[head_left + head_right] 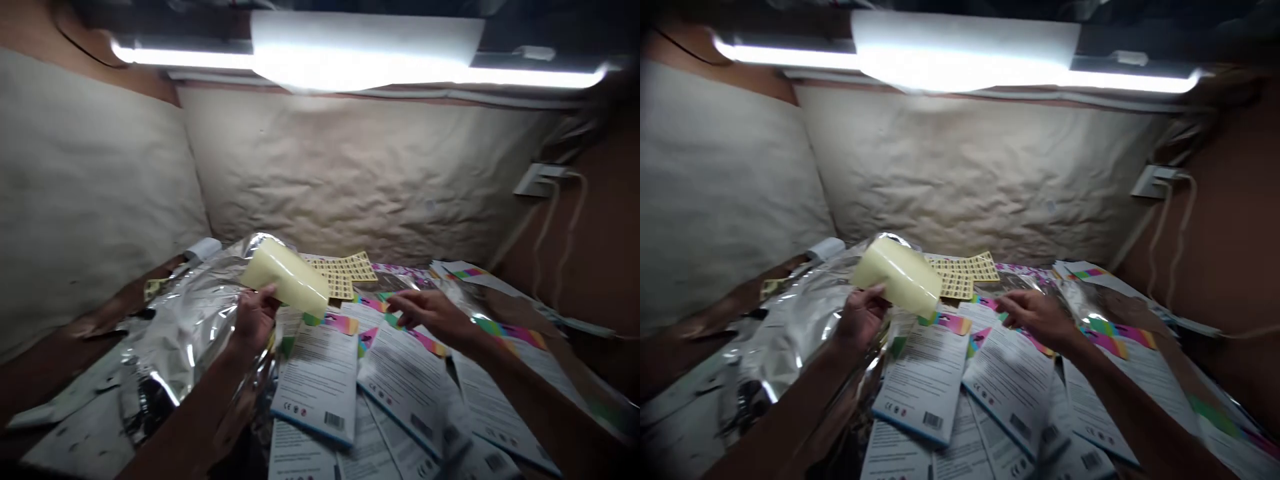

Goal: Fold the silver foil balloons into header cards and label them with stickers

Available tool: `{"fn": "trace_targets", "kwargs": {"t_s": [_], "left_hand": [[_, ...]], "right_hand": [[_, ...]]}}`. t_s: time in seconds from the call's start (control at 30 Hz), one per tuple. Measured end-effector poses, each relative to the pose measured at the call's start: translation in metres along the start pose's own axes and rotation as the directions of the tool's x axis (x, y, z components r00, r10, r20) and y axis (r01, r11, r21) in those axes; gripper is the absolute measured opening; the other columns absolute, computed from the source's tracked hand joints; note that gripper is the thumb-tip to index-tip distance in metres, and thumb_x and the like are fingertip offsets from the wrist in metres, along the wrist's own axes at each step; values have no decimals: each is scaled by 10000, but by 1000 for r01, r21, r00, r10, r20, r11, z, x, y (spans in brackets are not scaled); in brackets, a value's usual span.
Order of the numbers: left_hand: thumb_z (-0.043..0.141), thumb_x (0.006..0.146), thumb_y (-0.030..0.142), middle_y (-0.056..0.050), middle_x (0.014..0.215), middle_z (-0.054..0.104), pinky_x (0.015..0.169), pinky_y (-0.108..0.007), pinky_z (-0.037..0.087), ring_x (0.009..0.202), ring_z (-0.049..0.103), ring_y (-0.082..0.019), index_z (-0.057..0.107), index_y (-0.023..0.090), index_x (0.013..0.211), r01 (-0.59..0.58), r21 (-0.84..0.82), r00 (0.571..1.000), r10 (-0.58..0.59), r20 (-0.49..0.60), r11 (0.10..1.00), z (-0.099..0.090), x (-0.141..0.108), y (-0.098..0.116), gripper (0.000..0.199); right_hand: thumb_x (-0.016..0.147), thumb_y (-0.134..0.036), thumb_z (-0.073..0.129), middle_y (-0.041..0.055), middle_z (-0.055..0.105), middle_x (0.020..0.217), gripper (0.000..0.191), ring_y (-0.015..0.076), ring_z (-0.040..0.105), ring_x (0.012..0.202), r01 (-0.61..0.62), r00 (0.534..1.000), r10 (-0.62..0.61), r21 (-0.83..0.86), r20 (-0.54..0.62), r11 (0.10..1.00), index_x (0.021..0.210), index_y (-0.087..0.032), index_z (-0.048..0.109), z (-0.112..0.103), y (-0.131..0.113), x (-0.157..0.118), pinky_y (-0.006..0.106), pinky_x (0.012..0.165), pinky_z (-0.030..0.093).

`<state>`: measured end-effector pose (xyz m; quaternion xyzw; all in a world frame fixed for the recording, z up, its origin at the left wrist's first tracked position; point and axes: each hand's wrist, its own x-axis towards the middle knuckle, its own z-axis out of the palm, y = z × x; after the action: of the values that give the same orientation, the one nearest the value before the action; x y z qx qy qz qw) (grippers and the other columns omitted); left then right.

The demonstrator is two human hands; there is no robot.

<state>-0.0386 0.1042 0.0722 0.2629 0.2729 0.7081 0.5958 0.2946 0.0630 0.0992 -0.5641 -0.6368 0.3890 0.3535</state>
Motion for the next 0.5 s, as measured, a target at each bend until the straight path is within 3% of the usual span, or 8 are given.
{"fn": "trace_targets", "kwargs": {"t_s": [0.03,0.1,0.17,0.23,0.33,0.5], "left_hand": [[733,655,104,-18,803,737,666,-220,574,750,702,-153,690,149,887,-3,10,999,3,34,1000,-2,0,-2,241],[754,665,146,-36,877,747,725,-257,582,830,715,-186,691,158,944,-4,29,995,2,97,1000,-4,-2,-5,286],[768,667,163,-52,930,747,774,-298,584,891,715,-215,685,159,990,0,38,992,-5,129,999,-7,-3,-7,333],[781,661,167,-59,941,745,785,-320,587,894,715,-225,678,156,1010,22,39,994,-26,111,999,-8,-3,-7,365],[787,655,183,-57,909,740,763,-306,590,844,711,-204,673,149,954,64,42,998,-64,20,997,-10,0,-6,322],[765,669,210,-39,848,722,656,-242,569,707,673,-136,676,154,886,134,110,991,-131,-30,985,-17,7,1,241]], "right_hand": [[801,-602,679,127,739,946,442,199,693,661,-87,984,64,134,166,987,932,-185,746,28,-9,12,280,545,549],[809,-643,655,133,735,982,520,168,695,641,-270,909,125,335,397,903,975,-153,718,80,-22,34,246,524,551],[791,-600,710,119,734,968,506,152,693,655,-344,883,89,506,461,791,1001,-140,688,119,-29,53,228,540,565],[737,-485,808,101,738,936,450,170,701,696,-312,914,40,637,404,705,994,-143,669,140,-32,66,251,581,591],[677,-344,868,84,750,917,396,226,719,772,-206,957,-5,694,289,690,967,-159,670,142,-33,77,318,660,621],[710,-324,845,66,756,843,256,211,724,758,-177,963,3,625,269,761,861,-172,705,117,-29,80,276,695,611]]}}
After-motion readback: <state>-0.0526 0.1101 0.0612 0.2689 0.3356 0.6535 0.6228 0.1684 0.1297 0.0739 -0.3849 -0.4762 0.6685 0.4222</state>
